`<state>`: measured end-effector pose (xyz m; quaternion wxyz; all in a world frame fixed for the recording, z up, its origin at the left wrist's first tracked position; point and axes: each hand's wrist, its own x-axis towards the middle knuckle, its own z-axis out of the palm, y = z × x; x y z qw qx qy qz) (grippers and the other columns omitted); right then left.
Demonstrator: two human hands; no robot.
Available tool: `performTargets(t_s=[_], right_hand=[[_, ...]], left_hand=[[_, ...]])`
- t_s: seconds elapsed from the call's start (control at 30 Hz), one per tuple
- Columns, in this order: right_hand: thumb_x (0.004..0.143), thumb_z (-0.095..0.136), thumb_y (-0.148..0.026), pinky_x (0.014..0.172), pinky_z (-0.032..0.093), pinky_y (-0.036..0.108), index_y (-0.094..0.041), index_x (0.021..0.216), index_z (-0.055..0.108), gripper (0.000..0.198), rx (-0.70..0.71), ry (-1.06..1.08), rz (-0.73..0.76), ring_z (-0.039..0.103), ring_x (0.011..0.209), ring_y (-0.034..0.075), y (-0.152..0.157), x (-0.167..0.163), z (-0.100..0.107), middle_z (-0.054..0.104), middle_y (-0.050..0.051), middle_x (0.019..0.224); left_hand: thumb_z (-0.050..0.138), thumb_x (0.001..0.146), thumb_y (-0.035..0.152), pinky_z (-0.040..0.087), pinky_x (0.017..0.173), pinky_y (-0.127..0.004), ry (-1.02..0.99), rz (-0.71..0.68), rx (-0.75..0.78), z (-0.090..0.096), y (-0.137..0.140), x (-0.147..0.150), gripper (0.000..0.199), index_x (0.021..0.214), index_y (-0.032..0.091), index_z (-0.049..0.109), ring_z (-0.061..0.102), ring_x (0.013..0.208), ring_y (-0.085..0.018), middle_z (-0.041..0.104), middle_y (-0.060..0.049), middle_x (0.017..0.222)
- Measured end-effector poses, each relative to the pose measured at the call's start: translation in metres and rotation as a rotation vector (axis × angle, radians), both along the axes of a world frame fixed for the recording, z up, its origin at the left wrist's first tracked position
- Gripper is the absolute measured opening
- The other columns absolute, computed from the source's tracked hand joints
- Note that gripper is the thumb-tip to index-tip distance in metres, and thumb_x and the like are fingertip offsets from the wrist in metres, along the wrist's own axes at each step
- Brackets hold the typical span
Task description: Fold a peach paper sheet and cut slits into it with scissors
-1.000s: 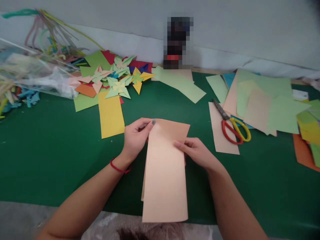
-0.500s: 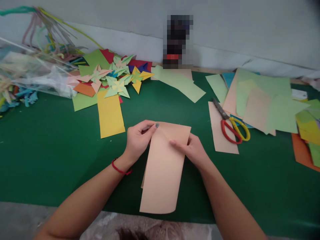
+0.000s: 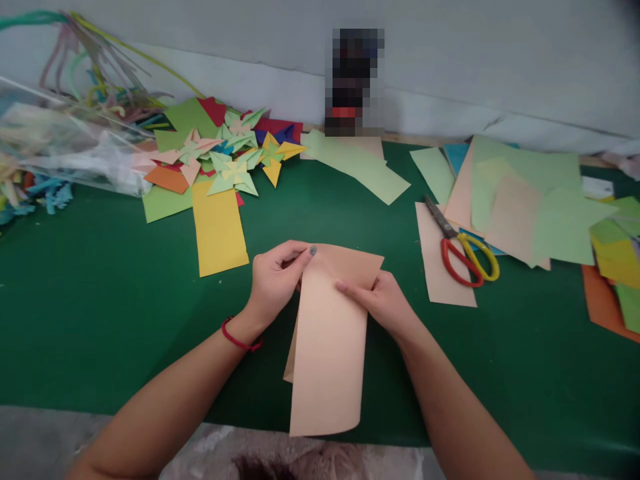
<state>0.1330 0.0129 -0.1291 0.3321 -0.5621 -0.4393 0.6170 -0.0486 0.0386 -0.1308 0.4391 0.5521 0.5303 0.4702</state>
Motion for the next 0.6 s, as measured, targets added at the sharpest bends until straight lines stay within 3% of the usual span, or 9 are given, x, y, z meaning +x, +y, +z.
performTargets(t_s=[0.13, 0.33, 0.47, 0.6], right_hand=[[0.075, 0.063, -0.047, 0.064, 0.052, 0.032, -0.017, 0.095, 0.066, 0.036, 0.019, -0.013, 0.011, 0.065, 0.082, 0.023, -0.0001, 0.0018, -0.0066, 0.068, 0.009, 0.097], [0.084, 0.048, -0.053, 0.056, 0.046, 0.024, -0.017, 0.074, 0.061, 0.039, 0.04, -0.032, 0.007, 0.06, 0.067, 0.016, -0.0008, 0.0021, -0.0089, 0.065, 0.004, 0.079], [0.083, 0.054, -0.047, 0.064, 0.049, 0.026, -0.02, 0.09, 0.065, 0.03, 0.055, 0.047, -0.014, 0.062, 0.077, 0.017, 0.0001, 0.0014, -0.0031, 0.067, 0.005, 0.089], [0.078, 0.063, -0.041, 0.068, 0.051, 0.032, -0.022, 0.105, 0.063, 0.033, 0.083, 0.054, -0.057, 0.063, 0.084, 0.021, 0.0016, 0.0055, -0.001, 0.068, 0.006, 0.095]], left_hand=[[0.061, 0.079, 0.034, 0.039, 0.035, -0.019, -0.067, 0.015, -0.034, -0.0011, 0.0024, -0.0023, 0.016, 0.078, 0.02, 0.067, 0.045, 0.039, -0.008, 0.052, 0.004, 0.05], [0.062, 0.079, 0.033, 0.037, 0.035, -0.019, -0.076, 0.049, -0.022, 0.0018, 0.0055, -0.006, 0.014, 0.077, 0.02, 0.067, 0.044, 0.038, -0.007, 0.053, 0.003, 0.05], [0.062, 0.078, 0.033, 0.037, 0.035, -0.018, -0.084, 0.031, -0.042, 0.0015, 0.0058, -0.0061, 0.015, 0.077, 0.019, 0.066, 0.044, 0.037, -0.007, 0.051, 0.004, 0.048], [0.062, 0.078, 0.034, 0.04, 0.035, -0.018, -0.086, -0.012, -0.077, -0.0012, 0.0044, -0.004, 0.016, 0.077, 0.019, 0.066, 0.045, 0.038, -0.007, 0.052, 0.004, 0.048]])
